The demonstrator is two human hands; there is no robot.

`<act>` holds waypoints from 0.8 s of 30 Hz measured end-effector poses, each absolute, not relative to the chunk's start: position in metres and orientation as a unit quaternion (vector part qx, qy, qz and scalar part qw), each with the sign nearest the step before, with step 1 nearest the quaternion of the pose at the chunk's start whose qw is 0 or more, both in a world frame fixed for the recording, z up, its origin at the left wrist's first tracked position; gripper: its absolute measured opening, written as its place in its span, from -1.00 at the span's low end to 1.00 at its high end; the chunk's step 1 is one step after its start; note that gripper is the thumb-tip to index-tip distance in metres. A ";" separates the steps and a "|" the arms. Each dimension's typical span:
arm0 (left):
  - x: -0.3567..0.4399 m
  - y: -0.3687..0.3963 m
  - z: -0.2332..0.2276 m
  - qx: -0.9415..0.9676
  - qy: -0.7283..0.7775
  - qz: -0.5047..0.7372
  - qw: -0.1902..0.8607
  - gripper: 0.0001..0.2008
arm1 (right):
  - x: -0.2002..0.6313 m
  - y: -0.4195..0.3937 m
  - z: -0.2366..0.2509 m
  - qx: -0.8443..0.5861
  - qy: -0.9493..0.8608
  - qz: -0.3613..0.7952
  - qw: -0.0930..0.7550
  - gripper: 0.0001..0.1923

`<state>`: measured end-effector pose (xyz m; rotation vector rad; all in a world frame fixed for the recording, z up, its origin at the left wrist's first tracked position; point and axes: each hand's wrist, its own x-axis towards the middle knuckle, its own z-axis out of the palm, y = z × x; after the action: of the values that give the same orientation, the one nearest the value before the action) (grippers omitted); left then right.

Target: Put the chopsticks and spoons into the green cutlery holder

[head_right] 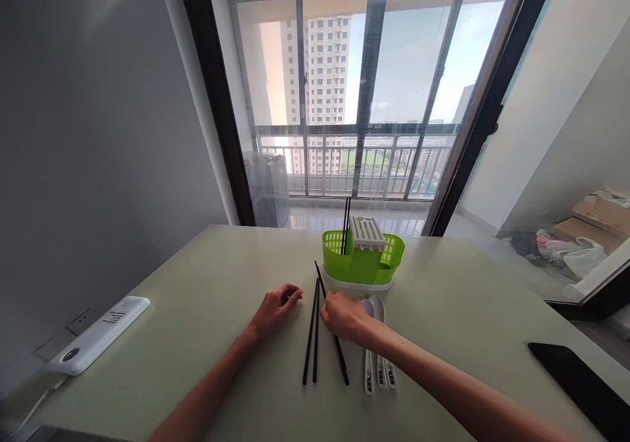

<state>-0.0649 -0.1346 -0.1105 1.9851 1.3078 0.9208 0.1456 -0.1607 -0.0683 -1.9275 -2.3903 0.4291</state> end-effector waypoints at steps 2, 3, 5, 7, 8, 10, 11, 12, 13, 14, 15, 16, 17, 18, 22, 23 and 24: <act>-0.065 -0.136 -0.109 0.739 0.482 0.351 0.313 -0.56 | 0.147 -0.158 -0.053 -0.598 -0.789 0.131 0.051 -0.74; -0.065 -0.137 -0.107 0.735 0.477 0.356 0.326 -0.56 | 0.147 -0.157 -0.044 -0.586 -0.797 0.126 0.073 -0.72; -0.063 -0.139 -0.103 0.728 0.460 0.367 0.351 -0.56 | 0.146 -0.154 -0.027 -0.571 -0.805 0.114 0.115 -0.68; -0.062 -0.142 -0.099 0.726 0.439 0.379 0.371 -0.57 | 0.144 -0.151 -0.013 -0.554 -0.809 0.109 0.165 -0.64; -0.061 -0.144 -0.097 0.725 0.430 0.386 0.376 -0.58 | 0.143 -0.150 -0.008 -0.538 -0.812 0.112 0.197 -0.63; -0.060 -0.146 -0.094 0.721 0.415 0.402 0.382 -0.60 | 0.142 -0.148 -0.004 -0.495 -0.818 0.128 0.263 -0.63; -0.059 -0.147 -0.093 0.720 0.410 0.408 0.383 -0.60 | 0.141 -0.147 -0.005 -0.474 -0.820 0.137 0.290 -0.64; -0.059 -0.147 -0.093 0.719 0.409 0.412 0.382 -0.60 | 0.141 -0.146 -0.008 -0.457 -0.822 0.146 0.308 -0.66; -0.059 -0.147 -0.094 0.720 0.410 0.412 0.378 -0.60 | 0.140 -0.145 -0.011 -0.446 -0.823 0.153 0.316 -0.67; -0.060 -0.146 -0.095 0.723 0.415 0.409 0.371 -0.60 | 0.140 -0.145 -0.015 -0.438 -0.825 0.161 0.318 -0.67; -0.060 -0.145 -0.096 0.725 0.423 0.405 0.362 -0.61 | 0.139 -0.144 -0.020 -0.432 -0.827 0.169 0.316 -0.67; -0.061 -0.144 -0.098 0.726 0.434 0.402 0.350 -0.62 | 0.138 -0.143 -0.024 -0.428 -0.830 0.175 0.311 -0.66; -0.061 -0.143 -0.100 0.726 0.444 0.401 0.338 -0.63 | 0.138 -0.143 -0.028 -0.425 -0.833 0.181 0.305 -0.65; -0.062 -0.143 -0.102 0.727 0.452 0.400 0.329 -0.65 | 0.137 -0.143 -0.031 -0.424 -0.836 0.184 0.297 -0.64; -0.064 -0.141 -0.105 0.726 0.460 0.399 0.319 -0.66 | 0.135 -0.141 -0.035 -0.423 -0.840 0.188 0.282 -0.64; -0.064 -0.141 -0.104 0.727 0.459 0.397 0.322 -0.66 | 0.135 -0.141 -0.036 -0.423 -0.841 0.189 0.280 -0.64; -0.064 -0.141 -0.103 0.727 0.458 0.394 0.326 -0.66 | 0.135 -0.141 -0.036 -0.422 -0.842 0.189 0.278 -0.64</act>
<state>-0.0642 -0.1408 -0.1033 1.9063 1.1995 1.0327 0.1347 -0.1411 -0.0361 -1.1330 -2.2600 0.5066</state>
